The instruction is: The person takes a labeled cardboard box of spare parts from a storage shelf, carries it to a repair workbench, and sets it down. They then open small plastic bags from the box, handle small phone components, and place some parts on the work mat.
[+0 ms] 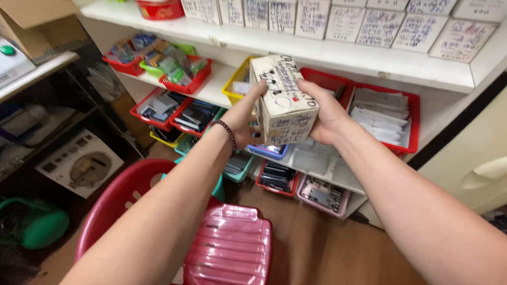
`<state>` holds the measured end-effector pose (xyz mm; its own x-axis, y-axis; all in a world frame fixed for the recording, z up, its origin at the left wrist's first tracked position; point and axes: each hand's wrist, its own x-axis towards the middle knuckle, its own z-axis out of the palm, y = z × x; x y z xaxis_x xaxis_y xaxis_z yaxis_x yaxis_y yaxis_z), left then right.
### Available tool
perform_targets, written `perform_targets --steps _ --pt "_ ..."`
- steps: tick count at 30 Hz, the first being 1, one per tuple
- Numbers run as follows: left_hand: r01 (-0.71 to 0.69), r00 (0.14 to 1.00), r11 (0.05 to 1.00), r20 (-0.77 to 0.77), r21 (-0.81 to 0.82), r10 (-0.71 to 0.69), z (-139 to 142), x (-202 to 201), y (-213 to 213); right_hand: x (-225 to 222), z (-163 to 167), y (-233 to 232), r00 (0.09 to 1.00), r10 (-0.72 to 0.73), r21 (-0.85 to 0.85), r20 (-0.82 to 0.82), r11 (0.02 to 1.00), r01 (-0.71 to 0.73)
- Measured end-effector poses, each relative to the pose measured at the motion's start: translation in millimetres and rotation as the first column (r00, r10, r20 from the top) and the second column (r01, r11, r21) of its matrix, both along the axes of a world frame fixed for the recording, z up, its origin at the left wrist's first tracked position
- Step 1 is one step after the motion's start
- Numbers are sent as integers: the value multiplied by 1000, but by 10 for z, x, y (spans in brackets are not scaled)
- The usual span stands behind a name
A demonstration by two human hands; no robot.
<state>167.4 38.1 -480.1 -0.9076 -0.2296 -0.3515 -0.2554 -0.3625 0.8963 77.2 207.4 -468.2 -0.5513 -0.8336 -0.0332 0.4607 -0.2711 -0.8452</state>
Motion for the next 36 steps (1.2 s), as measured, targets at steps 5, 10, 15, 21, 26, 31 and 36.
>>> perform_targets --steps 5,10,15,21,26,31,36 --pt "5 999 999 -31 -31 -6 -192 195 -60 93 -227 -44 1000 -19 38 -3 999 19" --pt "-58 997 998 -52 -6 58 -317 389 -140 238 -320 -144 999 34 45 8 998 -34" --pt "-117 990 993 -77 -3 117 -330 565 -198 309 -271 -231 1000 28 156 -11 987 -26" --pt "-350 933 929 -132 -121 334 -371 447 133 228 -243 -100 335 -105 92 -936 847 524" --pt "-251 957 968 -156 -11 246 -442 139 598 103 -184 384 175 98 189 -980 745 640" --pt "-8 974 998 -226 61 21 -505 -61 1083 233 -62 1018 321 309 435 -895 458 775" --pt "225 962 974 -158 7 -221 -529 -107 1674 667 -38 1675 420 221 461 -880 193 866"
